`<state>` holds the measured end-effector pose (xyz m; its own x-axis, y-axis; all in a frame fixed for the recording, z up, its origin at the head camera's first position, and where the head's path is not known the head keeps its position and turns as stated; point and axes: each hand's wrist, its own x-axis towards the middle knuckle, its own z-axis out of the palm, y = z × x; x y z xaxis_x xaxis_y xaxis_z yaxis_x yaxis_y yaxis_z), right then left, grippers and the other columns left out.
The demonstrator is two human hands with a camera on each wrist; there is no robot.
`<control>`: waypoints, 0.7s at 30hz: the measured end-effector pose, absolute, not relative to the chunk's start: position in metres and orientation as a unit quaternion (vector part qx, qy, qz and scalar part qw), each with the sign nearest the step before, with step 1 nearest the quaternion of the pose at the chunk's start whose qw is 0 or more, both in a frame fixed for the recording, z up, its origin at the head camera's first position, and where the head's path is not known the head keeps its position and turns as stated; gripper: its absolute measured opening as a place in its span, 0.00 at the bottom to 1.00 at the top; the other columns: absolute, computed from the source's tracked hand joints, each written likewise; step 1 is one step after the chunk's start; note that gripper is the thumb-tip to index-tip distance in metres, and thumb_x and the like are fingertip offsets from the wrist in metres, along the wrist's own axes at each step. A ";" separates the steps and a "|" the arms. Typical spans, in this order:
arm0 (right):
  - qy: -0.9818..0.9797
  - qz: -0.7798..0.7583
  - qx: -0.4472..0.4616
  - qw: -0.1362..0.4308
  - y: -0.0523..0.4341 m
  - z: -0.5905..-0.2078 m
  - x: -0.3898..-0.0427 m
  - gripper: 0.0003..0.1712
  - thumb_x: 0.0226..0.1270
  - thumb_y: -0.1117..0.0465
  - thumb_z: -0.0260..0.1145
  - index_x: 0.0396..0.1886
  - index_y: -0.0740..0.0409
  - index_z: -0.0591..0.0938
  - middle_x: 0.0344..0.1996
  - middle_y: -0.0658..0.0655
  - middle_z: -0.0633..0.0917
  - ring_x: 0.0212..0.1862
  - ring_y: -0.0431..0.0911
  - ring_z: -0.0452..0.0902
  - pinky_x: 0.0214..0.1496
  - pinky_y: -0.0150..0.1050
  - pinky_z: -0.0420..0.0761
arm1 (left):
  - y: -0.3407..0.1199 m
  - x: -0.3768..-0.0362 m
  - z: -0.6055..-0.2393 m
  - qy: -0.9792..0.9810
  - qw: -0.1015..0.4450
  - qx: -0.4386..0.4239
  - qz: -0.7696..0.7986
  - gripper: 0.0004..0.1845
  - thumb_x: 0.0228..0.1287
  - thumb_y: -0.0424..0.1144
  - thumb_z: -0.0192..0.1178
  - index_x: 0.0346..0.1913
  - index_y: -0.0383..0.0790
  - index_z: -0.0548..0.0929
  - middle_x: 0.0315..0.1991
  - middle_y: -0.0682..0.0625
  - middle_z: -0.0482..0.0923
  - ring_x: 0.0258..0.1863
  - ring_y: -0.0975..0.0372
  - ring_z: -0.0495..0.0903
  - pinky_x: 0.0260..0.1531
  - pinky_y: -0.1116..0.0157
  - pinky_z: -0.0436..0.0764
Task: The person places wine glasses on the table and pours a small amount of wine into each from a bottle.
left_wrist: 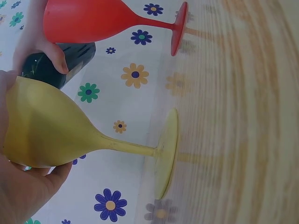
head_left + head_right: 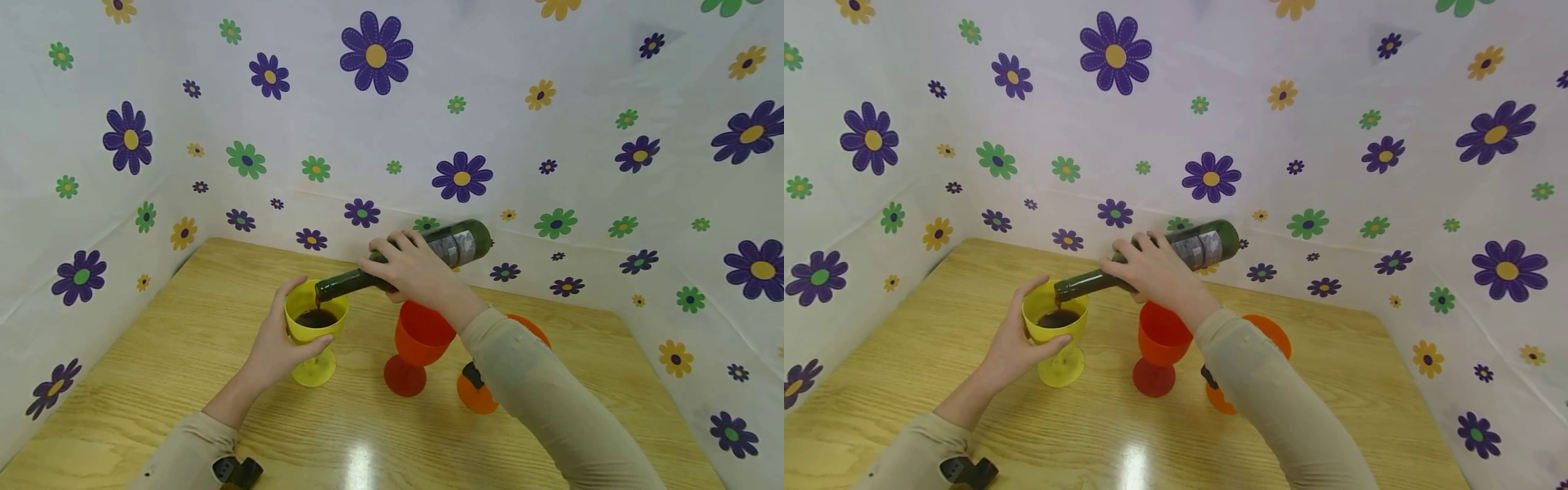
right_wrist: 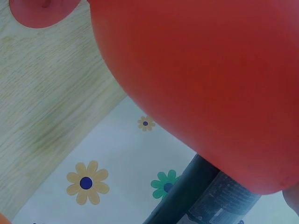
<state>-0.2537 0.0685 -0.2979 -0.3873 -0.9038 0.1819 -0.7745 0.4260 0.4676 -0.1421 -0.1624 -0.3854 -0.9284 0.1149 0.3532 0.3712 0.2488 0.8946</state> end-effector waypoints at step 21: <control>-0.835 -0.147 0.511 0.141 0.063 -0.295 -0.255 0.36 0.52 0.45 0.75 0.60 0.44 0.73 0.57 0.57 0.72 0.55 0.56 0.70 0.57 0.53 0.70 | -0.162 -0.143 -0.386 -0.766 0.108 -0.163 -0.612 0.50 0.49 0.25 0.70 0.72 0.36 0.51 0.58 0.37 0.67 0.53 0.44 0.71 0.53 0.46 0.71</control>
